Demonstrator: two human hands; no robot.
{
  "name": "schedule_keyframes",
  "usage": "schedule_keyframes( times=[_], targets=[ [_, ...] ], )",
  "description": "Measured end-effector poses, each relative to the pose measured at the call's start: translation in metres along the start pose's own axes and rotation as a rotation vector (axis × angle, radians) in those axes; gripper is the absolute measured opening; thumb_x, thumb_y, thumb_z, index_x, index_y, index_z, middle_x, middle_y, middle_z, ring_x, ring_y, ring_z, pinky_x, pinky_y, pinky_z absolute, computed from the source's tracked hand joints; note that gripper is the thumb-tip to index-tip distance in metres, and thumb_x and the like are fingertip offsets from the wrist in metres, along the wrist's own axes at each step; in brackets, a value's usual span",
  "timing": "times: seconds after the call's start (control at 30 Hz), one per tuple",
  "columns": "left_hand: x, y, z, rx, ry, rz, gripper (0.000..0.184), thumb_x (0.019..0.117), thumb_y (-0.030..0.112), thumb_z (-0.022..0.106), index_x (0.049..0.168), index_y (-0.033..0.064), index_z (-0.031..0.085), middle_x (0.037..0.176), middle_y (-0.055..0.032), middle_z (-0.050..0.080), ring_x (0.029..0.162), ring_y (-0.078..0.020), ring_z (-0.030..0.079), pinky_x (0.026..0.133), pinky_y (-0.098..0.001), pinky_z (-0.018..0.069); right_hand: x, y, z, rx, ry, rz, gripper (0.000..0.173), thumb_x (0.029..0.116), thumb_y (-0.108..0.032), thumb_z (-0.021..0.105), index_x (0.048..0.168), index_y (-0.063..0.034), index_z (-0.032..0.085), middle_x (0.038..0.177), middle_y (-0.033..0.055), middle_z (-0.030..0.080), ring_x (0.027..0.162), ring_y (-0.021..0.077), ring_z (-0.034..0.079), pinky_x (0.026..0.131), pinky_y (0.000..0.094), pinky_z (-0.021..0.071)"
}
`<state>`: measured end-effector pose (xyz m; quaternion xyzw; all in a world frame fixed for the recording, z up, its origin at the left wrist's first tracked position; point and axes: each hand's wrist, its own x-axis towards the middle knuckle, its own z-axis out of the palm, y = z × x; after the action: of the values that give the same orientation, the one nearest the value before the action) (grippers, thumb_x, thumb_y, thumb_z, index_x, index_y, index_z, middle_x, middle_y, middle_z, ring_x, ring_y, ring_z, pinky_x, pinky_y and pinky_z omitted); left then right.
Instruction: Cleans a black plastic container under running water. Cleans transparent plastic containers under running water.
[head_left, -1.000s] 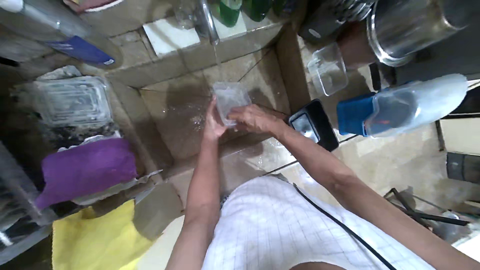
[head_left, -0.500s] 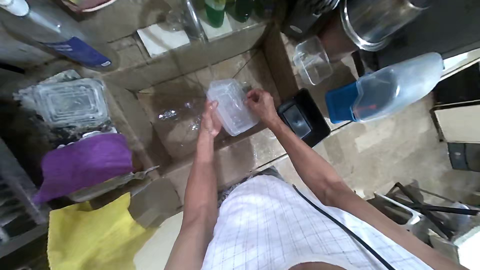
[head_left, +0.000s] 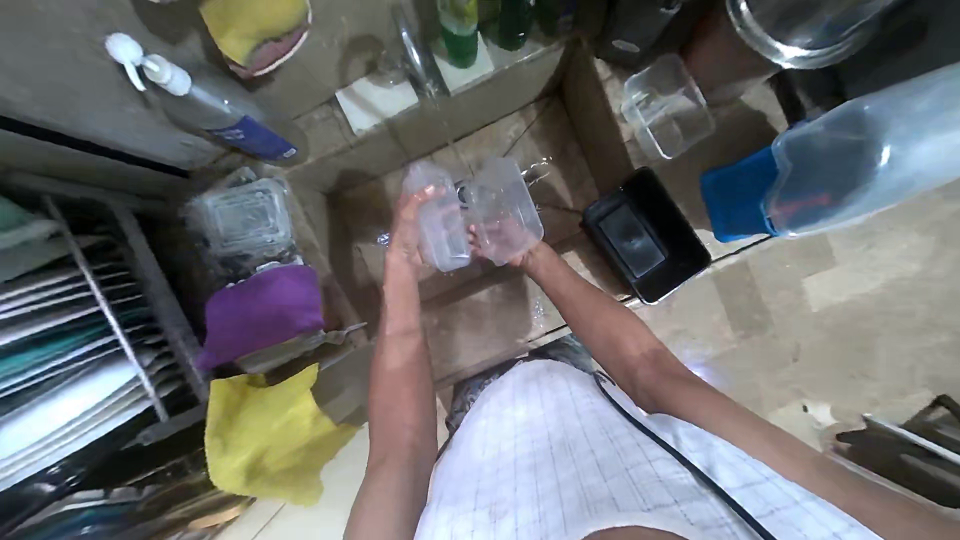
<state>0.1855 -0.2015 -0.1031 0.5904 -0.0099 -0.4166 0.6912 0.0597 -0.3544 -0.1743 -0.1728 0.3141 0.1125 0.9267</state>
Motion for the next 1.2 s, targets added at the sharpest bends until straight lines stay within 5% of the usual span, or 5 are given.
schedule_keyframes(
  times=[0.33,0.57,0.83,0.97,1.2],
  targets=[
    [-0.022,0.009,-0.001,-0.036,-0.011,0.029,0.058,0.1016,0.048,0.038,0.149,0.0149,0.039,0.139,-0.0150,0.061,0.116,-0.0343,0.066,0.087,-0.0529,0.0603,0.013,0.006,0.011,0.029,-0.123,-0.042,0.016,0.1048,-0.016,0.043,0.107,-0.0100,0.058,0.088,0.0046,0.064,0.074,0.0154,0.063,0.068,0.0316,0.0566],
    [-0.032,0.034,0.039,0.687,0.113,0.252,0.075,0.0831,0.033,0.081,0.148,0.0137,0.048,0.131,-0.0138,0.064,0.112,-0.0224,0.067,0.094,-0.0448,0.0584,0.009,0.014,0.027,-0.169,-0.212,-0.192,0.018,0.1053,-0.020,0.042,0.107,-0.0167,0.060,0.078,-0.0035,0.063,0.066,0.0068,0.060,0.059,0.0252,0.0537],
    [-0.041,0.043,0.030,0.837,0.213,0.317,0.078,0.0809,0.043,0.083,0.148,0.0190,0.050,0.135,-0.0117,0.063,0.117,-0.0196,0.065,0.098,-0.0437,0.0560,-0.001,0.019,0.056,-0.305,-0.216,-0.268,0.025,0.1093,-0.018,0.043,0.128,-0.0101,0.057,0.098,0.0018,0.069,0.083,0.0091,0.067,0.072,0.0282,0.0590],
    [-0.048,0.037,0.014,0.496,0.196,0.401,0.073,0.0895,0.029,0.072,0.153,0.0117,0.041,0.142,-0.0122,0.057,0.123,-0.0189,0.061,0.102,-0.0396,0.0544,-0.004,0.022,0.054,-0.351,-0.033,-0.357,0.037,0.1118,-0.026,0.035,0.138,-0.0061,0.052,0.114,0.0075,0.066,0.098,0.0113,0.064,0.086,0.0325,0.0563],
    [-0.053,0.011,-0.004,0.128,0.405,0.230,0.051,0.1108,0.043,0.029,0.150,0.0127,0.043,0.121,-0.0120,0.071,0.088,-0.0250,0.073,0.067,-0.0405,0.0624,-0.025,-0.006,0.072,-0.812,0.081,-0.439,0.032,0.1054,-0.011,0.051,0.136,-0.0045,0.051,0.104,0.0107,0.071,0.074,0.0168,0.068,0.063,0.0328,0.0572]
  ],
)
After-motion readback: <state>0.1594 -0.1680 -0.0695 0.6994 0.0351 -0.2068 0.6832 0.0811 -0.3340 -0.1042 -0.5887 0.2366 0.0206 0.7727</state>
